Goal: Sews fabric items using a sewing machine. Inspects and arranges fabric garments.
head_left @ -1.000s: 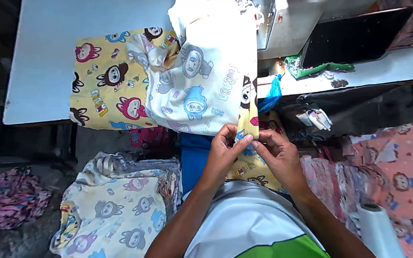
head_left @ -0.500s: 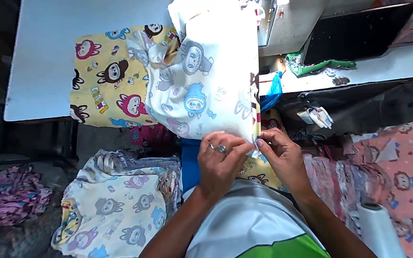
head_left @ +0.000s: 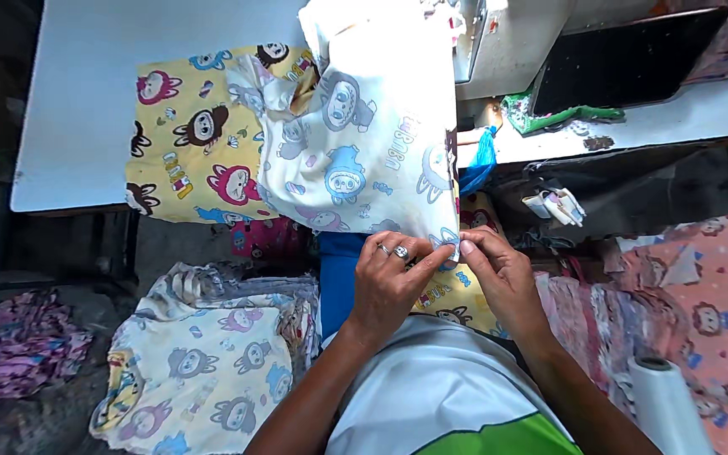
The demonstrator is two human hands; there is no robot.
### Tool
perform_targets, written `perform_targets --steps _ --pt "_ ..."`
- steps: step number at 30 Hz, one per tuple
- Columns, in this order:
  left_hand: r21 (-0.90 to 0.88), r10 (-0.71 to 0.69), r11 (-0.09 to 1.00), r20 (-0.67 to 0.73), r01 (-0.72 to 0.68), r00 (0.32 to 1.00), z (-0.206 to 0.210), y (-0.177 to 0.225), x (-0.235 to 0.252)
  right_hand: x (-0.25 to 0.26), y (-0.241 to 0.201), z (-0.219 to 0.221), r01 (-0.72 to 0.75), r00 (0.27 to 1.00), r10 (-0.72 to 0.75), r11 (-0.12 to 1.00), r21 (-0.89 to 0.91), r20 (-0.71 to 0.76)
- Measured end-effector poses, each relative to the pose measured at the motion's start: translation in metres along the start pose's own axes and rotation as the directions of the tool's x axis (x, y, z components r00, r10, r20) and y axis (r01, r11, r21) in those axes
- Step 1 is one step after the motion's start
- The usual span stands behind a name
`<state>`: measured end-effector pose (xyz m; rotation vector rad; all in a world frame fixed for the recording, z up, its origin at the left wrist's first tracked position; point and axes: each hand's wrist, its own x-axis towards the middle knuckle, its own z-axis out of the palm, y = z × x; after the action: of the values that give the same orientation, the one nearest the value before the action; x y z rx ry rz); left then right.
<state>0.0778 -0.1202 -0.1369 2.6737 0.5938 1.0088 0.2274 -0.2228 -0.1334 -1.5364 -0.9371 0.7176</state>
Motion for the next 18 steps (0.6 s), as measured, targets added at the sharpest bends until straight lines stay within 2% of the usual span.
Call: perform_targets --steps 3,5,7,8,9,10,11,12,13,14,15,16,18 --pt "-0.027 0.011 1.000 0.020 -0.010 1.000 -0.001 -0.002 0.001 0.003 0.002 0.003 0.002 1.000 -0.001 1.000 0.027 -0.028" --pt "-0.073 -0.039 0.996 0.062 0.044 0.997 0.000 -0.004 -0.004 0.005 0.008 0.005 -0.023 0.999 0.025 0.998 0.056 -0.041" --pt "-0.200 -0.181 0.956 0.167 0.213 0.969 0.001 -0.008 -0.016 0.006 0.010 0.004 -0.052 0.999 0.054 0.992 0.113 -0.009" --pt "-0.298 -0.275 0.889 0.259 0.347 0.926 0.000 -0.010 -0.021 0.007 0.005 0.002 -0.053 0.999 0.050 0.983 0.178 0.021" --pt "-0.425 -0.360 0.760 0.357 0.493 0.862 -0.003 -0.012 -0.024 0.008 -0.006 -0.003 -0.046 0.997 0.025 0.955 0.294 0.074" --pt "-0.575 -0.432 0.537 0.441 0.617 0.787 -0.010 -0.013 -0.027 0.007 -0.016 -0.008 -0.041 0.988 -0.027 0.900 0.435 0.149" --pt "-0.728 -0.476 0.233 0.492 0.645 0.729 -0.017 -0.014 -0.031 0.007 -0.024 -0.013 -0.044 0.969 -0.096 0.840 0.541 0.226" --pt "-0.831 -0.544 -0.081 0.499 0.550 0.674 -0.025 -0.015 -0.031 0.008 -0.028 -0.016 -0.051 0.949 -0.150 0.794 0.605 0.277" --pt "-0.880 -0.627 -0.263 0.468 0.396 0.622 -0.033 -0.019 -0.023 0.011 -0.026 -0.016 -0.067 0.948 -0.144 0.783 0.618 0.285" --pt "-0.915 -0.724 -0.313 0.404 0.256 0.559 -0.042 -0.025 -0.012 0.013 -0.022 -0.012 -0.093 0.962 -0.084 0.796 0.598 0.261" --pt "-0.949 -0.823 -0.261 0.314 0.176 0.473 -0.051 -0.031 -0.004 0.014 -0.016 -0.008 -0.124 0.973 -0.010 0.817 0.563 0.229" --pt "-0.970 -0.897 -0.162 0.221 0.179 0.383 -0.061 -0.036 0.002 0.014 -0.013 -0.006 -0.145 0.977 0.040 0.846 0.512 0.211" --pt "-0.968 -0.964 -0.041 0.103 0.248 0.244 -0.080 -0.038 0.001 0.008 -0.012 -0.005 -0.128 0.976 0.039 0.896 0.426 0.212"
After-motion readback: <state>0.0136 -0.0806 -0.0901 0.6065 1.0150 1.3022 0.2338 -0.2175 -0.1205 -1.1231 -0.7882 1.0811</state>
